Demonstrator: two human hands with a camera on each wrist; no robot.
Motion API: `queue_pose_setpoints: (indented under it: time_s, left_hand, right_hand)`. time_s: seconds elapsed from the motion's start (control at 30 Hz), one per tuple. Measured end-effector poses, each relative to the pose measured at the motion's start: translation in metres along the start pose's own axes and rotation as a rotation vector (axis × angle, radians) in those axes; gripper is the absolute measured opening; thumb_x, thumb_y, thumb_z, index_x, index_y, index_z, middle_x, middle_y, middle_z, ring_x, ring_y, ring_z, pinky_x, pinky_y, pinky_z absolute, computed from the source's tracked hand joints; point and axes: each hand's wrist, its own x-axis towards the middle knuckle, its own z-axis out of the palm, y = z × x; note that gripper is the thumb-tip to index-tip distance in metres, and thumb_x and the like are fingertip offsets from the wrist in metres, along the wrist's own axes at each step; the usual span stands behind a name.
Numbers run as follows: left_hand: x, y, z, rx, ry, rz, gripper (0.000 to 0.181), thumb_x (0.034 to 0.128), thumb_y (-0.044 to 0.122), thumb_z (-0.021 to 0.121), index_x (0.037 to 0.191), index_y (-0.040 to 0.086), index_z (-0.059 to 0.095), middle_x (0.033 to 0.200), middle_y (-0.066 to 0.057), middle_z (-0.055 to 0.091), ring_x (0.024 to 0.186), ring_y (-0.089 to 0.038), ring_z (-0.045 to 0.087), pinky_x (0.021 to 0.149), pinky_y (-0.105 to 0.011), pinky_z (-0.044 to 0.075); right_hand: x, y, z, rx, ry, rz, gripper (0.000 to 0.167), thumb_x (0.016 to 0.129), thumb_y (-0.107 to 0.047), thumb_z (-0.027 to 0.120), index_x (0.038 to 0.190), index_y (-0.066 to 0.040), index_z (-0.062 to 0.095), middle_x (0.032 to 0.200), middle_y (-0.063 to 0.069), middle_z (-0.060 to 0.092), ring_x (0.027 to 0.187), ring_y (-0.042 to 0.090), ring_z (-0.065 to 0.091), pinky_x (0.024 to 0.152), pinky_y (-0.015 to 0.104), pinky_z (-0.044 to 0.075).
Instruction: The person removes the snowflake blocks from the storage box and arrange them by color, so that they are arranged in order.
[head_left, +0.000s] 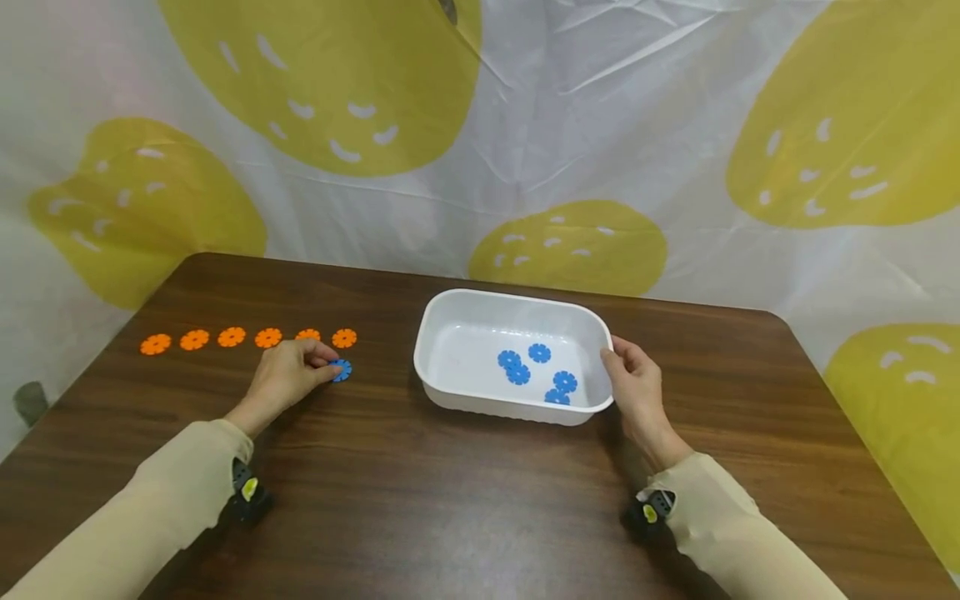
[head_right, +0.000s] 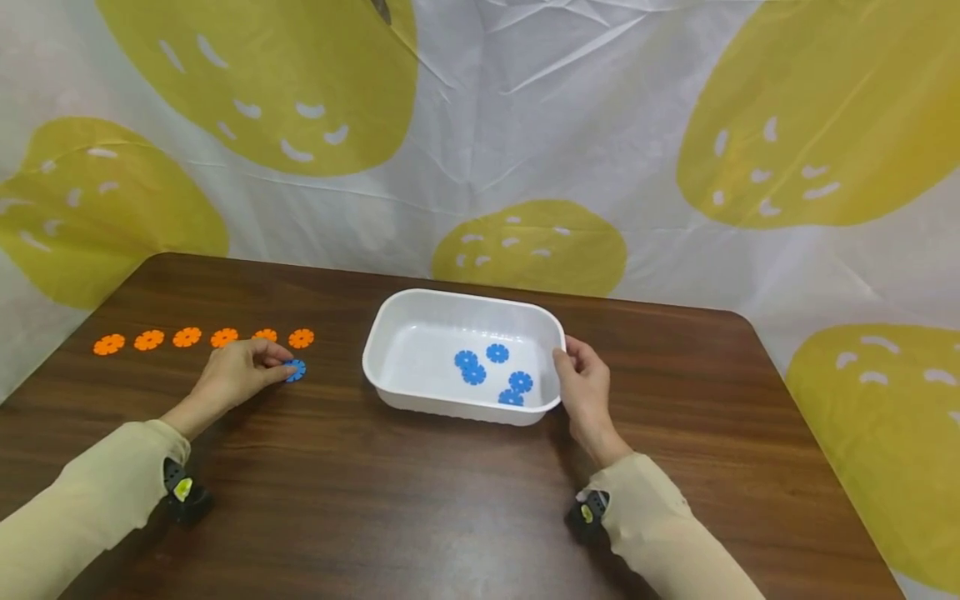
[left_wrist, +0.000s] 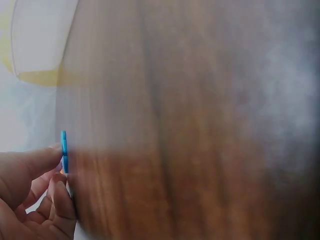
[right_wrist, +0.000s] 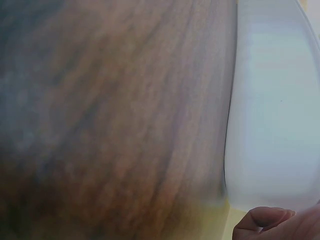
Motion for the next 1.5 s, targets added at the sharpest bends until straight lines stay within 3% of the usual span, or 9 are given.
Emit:
queue_pose_setpoints:
  time_s: [0.17, 0.27, 0.37, 0.63, 0.8, 0.97, 1.1, 1.27, 1.5]
  left_hand:
    - [0.004, 0.010, -0.003, -0.015, 0.048, 0.036, 0.024, 0.0864, 0.022, 0.068, 0.101, 0.003, 0.067, 0.092, -0.013, 0.069, 0.080, -0.024, 0.063, 0.065, -0.032, 0.047]
    - [0.010, 0.027, -0.002, -0.061, 0.105, 0.111, 0.022, 0.0866, 0.021, 0.068, 0.100, 0.004, 0.068, 0.091, -0.013, 0.069, 0.077, -0.024, 0.064, 0.063, -0.029, 0.047]
    - [0.017, 0.051, 0.005, -0.137, 0.115, 0.176, 0.020, 0.0850, 0.019, 0.070, 0.098, 0.004, 0.069, 0.088, -0.012, 0.070, 0.076, -0.023, 0.066, 0.065, -0.027, 0.050]
    - [0.028, 0.121, 0.037, -0.339, -0.054, 0.163, 0.023, 0.0823, 0.015, 0.072, 0.101, 0.002, 0.068, 0.088, -0.012, 0.069, 0.074, -0.015, 0.064, 0.063, -0.022, 0.054]
    - [0.035, 0.151, 0.060, -0.328, -0.151, 0.182, 0.026, 0.0814, 0.015, 0.073, 0.103, 0.001, 0.067, 0.088, -0.010, 0.068, 0.075, -0.015, 0.064, 0.062, -0.020, 0.051]
    - [0.041, 0.163, 0.082, -0.217, -0.217, 0.206, 0.028, 0.0795, 0.017, 0.075, 0.102, 0.003, 0.068, 0.087, -0.007, 0.068, 0.079, -0.015, 0.060, 0.063, -0.020, 0.043]
    - [0.046, 0.168, 0.094, -0.150, -0.253, 0.192, 0.028, 0.0780, 0.018, 0.077, 0.100, 0.003, 0.068, 0.089, -0.007, 0.069, 0.084, -0.017, 0.061, 0.073, -0.025, 0.046]
    - [0.049, 0.173, 0.102, -0.090, -0.294, 0.144, 0.031, 0.0771, 0.019, 0.078, 0.102, 0.004, 0.067, 0.094, -0.006, 0.068, 0.089, -0.018, 0.061, 0.081, -0.029, 0.047]
    - [0.052, 0.175, 0.110, -0.071, -0.339, 0.105, 0.034, 0.0769, 0.020, 0.078, 0.103, 0.003, 0.065, 0.096, -0.008, 0.066, 0.088, -0.018, 0.058, 0.076, -0.027, 0.047]
  right_hand:
    - [0.001, -0.001, 0.000, 0.002, -0.008, -0.006, 0.039, 0.097, -0.018, 0.047, 0.131, 0.002, 0.050, 0.116, 0.023, 0.056, 0.085, 0.014, 0.058, 0.069, 0.014, 0.050]
    - [0.001, -0.001, 0.000, -0.004, -0.008, -0.001, 0.040, 0.097, -0.018, 0.047, 0.131, 0.002, 0.049, 0.118, 0.023, 0.056, 0.088, 0.016, 0.057, 0.070, 0.014, 0.050]
    - [0.001, -0.001, -0.001, -0.005, -0.006, 0.003, 0.039, 0.097, -0.018, 0.047, 0.131, 0.002, 0.049, 0.119, 0.023, 0.056, 0.088, 0.016, 0.057, 0.070, 0.013, 0.050]
    - [-0.001, -0.001, -0.001, 0.000, -0.013, 0.004, 0.041, 0.098, -0.018, 0.047, 0.132, 0.003, 0.048, 0.119, 0.024, 0.055, 0.088, 0.016, 0.057, 0.069, 0.013, 0.049]
    - [-0.002, -0.002, -0.001, 0.004, -0.012, 0.005, 0.041, 0.098, -0.019, 0.047, 0.132, 0.003, 0.048, 0.120, 0.024, 0.055, 0.088, 0.015, 0.057, 0.069, 0.013, 0.049]
    - [-0.002, -0.002, 0.001, 0.006, -0.014, 0.003, 0.040, 0.098, -0.018, 0.047, 0.132, 0.003, 0.049, 0.120, 0.024, 0.055, 0.090, 0.017, 0.057, 0.070, 0.014, 0.050]
    - [-0.002, -0.002, 0.002, 0.010, -0.011, -0.004, 0.040, 0.097, -0.018, 0.047, 0.131, 0.003, 0.049, 0.118, 0.024, 0.056, 0.089, 0.017, 0.058, 0.070, 0.015, 0.050]
    - [-0.003, -0.003, 0.001, 0.001, -0.016, 0.008, 0.040, 0.098, -0.018, 0.047, 0.132, 0.002, 0.049, 0.120, 0.022, 0.056, 0.094, 0.021, 0.057, 0.072, 0.014, 0.050]
    - [-0.003, -0.003, 0.001, 0.008, -0.012, 0.014, 0.040, 0.098, -0.018, 0.047, 0.132, 0.002, 0.048, 0.121, 0.023, 0.055, 0.097, 0.024, 0.056, 0.072, 0.015, 0.050]
